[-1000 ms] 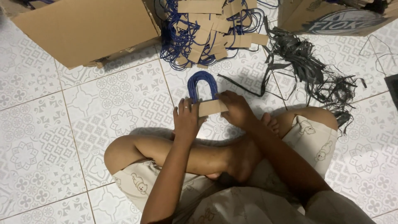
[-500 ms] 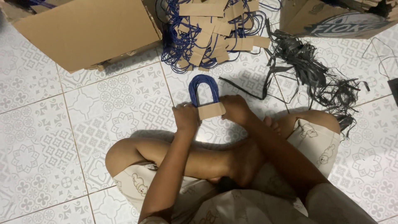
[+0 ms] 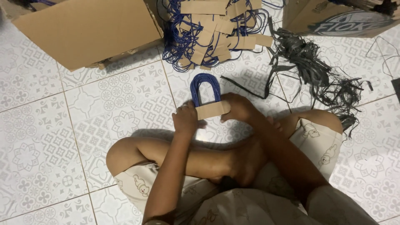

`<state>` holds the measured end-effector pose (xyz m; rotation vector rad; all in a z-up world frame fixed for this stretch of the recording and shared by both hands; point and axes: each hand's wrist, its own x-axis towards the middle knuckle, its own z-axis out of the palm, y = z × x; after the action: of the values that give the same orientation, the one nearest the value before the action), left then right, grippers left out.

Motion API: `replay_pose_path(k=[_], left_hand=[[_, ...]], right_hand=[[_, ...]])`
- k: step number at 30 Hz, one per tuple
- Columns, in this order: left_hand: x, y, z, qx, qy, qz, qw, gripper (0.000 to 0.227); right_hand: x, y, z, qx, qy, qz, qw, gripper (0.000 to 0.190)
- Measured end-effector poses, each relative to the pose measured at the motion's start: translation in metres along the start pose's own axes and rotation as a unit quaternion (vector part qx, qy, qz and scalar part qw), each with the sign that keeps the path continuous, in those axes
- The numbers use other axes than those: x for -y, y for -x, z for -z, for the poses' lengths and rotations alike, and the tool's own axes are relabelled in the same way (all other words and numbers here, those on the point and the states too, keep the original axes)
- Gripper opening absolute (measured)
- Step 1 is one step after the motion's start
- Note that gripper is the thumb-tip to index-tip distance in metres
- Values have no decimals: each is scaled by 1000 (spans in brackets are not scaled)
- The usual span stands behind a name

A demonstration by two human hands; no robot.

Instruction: Assembling bag handles by threading blue cords through pre-cut cardboard strips while sitting on the floor.

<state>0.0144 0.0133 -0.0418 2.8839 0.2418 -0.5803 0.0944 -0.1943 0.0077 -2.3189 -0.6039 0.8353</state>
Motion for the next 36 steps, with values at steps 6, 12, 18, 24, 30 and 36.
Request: replay_pose_path(k=[6, 12, 18, 24, 30, 36], left_hand=[[34, 12, 5, 10, 604, 115, 789, 110], [7, 30, 33, 80, 727, 249, 635, 99], [1, 17, 12, 100, 711, 228, 657, 94], [19, -9, -31, 111, 694, 212, 679, 95], [9, 55, 70, -32, 441, -13, 897, 130], [15, 21, 7, -6, 33, -46, 998, 124]], right_hand=[[34, 27, 31, -40, -246, -134, 959, 91], [11, 7, 8, -17, -414, -227, 881, 114], [-17, -7, -9, -5, -408, -268, 873, 112], [66, 23, 18, 7, -414, -277, 867, 112], [-7, 7, 11, -6, -238, -127, 963, 102], [-12, 5, -6, 7, 26, -88, 996, 105]])
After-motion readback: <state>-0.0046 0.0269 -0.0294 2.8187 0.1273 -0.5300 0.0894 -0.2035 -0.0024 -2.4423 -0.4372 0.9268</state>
